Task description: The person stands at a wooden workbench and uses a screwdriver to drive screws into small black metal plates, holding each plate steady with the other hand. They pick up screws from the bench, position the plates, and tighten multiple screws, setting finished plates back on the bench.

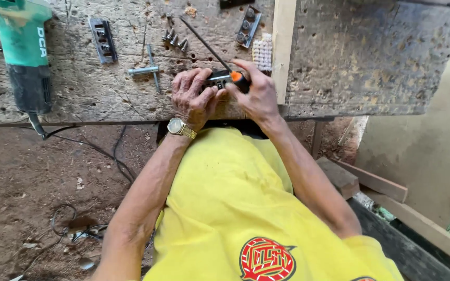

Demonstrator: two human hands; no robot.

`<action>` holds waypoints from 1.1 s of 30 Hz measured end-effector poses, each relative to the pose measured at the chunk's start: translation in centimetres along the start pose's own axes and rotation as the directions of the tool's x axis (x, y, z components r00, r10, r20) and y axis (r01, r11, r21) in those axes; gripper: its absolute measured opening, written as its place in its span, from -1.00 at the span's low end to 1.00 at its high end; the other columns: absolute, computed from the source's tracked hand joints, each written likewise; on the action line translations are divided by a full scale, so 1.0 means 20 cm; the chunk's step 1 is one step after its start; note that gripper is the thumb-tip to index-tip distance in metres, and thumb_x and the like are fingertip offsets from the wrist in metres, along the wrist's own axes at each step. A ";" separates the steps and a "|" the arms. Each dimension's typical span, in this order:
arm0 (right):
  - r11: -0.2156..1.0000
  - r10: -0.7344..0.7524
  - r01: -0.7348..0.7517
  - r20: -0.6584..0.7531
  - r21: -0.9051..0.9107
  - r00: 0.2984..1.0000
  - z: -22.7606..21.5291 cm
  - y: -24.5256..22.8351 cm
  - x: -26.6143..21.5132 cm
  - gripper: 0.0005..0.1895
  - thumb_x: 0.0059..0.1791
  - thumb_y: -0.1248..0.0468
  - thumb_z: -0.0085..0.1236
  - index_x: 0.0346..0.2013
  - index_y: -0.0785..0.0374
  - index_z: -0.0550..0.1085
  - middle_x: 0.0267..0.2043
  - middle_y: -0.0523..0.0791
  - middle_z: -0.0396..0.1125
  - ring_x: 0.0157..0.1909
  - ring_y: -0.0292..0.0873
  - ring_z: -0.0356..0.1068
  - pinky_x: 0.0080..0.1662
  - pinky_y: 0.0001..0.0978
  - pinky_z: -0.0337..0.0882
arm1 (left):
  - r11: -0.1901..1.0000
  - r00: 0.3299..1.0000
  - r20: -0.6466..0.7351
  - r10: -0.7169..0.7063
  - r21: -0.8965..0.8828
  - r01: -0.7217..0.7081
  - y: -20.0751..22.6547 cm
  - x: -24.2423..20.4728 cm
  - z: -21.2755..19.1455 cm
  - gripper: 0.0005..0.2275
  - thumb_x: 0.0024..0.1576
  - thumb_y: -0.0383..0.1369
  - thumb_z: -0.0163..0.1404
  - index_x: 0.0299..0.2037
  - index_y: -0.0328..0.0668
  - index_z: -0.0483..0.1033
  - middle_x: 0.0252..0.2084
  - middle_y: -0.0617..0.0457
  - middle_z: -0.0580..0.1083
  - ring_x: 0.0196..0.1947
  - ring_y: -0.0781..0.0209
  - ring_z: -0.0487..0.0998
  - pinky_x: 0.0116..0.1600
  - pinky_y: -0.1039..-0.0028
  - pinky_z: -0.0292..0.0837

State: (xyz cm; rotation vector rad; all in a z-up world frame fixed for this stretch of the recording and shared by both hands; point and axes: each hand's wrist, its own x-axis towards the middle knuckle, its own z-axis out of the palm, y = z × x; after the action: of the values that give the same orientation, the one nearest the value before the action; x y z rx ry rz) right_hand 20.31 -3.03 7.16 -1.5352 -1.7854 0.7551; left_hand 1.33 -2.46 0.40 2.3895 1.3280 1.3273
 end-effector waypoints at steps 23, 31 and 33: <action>0.897 0.040 -0.025 0.023 -0.441 0.999 -0.36 -0.57 -0.60 -0.67 -0.07 0.31 0.30 -0.01 0.03 0.64 -0.20 -0.09 0.47 -0.25 0.01 0.56 -0.34 -0.21 0.58 | 0.995 0.993 -0.085 -0.082 -0.057 0.077 -0.02 -0.03 0.03 -0.81 0.21 -0.24 0.14 -0.44 -0.03 0.54 -0.04 0.01 0.55 -0.04 -0.06 0.51 0.11 0.08 0.29; 0.796 0.049 0.080 0.196 -0.600 0.979 -0.44 -0.71 -0.39 -0.67 -0.08 0.34 0.27 -0.04 -0.02 0.62 -0.23 -0.14 0.45 -0.36 -0.01 0.53 -0.40 -0.14 0.56 | 0.995 0.991 -0.098 -0.090 -0.056 0.084 -0.02 -0.02 0.02 -0.82 0.20 -0.26 0.12 -0.45 -0.02 0.52 -0.06 0.03 0.54 -0.04 -0.04 0.50 0.09 0.09 0.30; 0.773 0.052 0.112 0.239 -0.624 0.970 -0.46 -0.74 -0.33 -0.67 -0.07 0.35 0.25 -0.04 -0.03 0.62 -0.24 -0.14 0.44 -0.41 -0.02 0.53 -0.41 -0.15 0.57 | 0.995 0.991 -0.097 -0.094 -0.054 0.089 -0.02 -0.02 0.02 -0.82 0.19 -0.27 0.12 -0.45 -0.03 0.52 -0.06 0.03 0.53 -0.03 -0.04 0.50 0.08 0.08 0.31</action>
State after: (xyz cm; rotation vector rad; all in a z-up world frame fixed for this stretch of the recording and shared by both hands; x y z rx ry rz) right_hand 19.14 -11.71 23.55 -1.8854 -2.4143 0.3267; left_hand 1.15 -2.40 -0.32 2.2281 1.3940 1.4528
